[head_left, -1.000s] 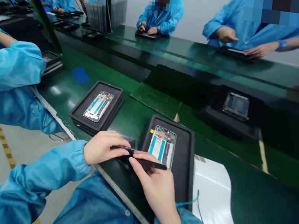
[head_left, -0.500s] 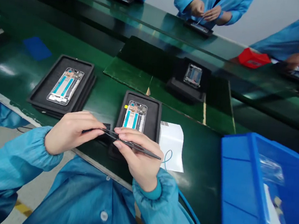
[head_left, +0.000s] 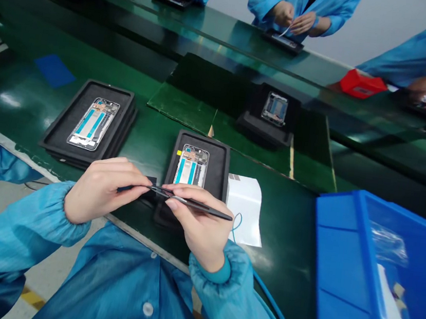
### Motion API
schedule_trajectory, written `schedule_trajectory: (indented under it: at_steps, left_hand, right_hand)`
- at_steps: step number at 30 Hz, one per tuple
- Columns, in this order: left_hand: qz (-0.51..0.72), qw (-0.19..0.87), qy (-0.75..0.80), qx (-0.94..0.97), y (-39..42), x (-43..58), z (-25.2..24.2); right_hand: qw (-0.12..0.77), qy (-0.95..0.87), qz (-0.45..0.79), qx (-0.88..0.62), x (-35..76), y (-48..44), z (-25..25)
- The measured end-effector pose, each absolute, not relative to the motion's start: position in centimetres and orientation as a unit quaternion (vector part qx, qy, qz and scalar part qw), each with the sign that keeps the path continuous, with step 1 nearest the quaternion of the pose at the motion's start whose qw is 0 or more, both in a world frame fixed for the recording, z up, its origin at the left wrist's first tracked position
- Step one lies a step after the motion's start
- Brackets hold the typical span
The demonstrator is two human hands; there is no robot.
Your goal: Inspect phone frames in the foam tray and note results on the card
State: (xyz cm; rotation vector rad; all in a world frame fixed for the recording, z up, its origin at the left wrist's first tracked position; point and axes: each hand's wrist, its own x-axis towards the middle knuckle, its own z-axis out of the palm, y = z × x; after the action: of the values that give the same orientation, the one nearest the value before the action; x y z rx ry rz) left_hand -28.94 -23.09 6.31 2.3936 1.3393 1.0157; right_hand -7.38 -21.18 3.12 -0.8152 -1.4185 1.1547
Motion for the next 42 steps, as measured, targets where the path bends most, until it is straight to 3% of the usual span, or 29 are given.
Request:
schedule_trajectory:
  at_steps: [30, 37, 42]
  left_hand:
    - [0.322, 0.057, 0.465, 0.822, -22.4, -29.0, 5.5]
    - [0.281, -0.085, 0.429, 0.855, -21.8, -30.7, 1.7]
    - [0.203, 0.048, 0.407, 0.889, -21.5, -30.5, 0.7]
  right_hand:
    - [0.553, -0.523, 0.512, -0.398, -7.5, -20.7, 3.2]
    - [0.561, -0.465, 0.474, -0.494, -4.5, -17.4, 2.1]
    - [0.514, -0.464, 0.466, -0.551, -3.1, -13.9, 1.2]
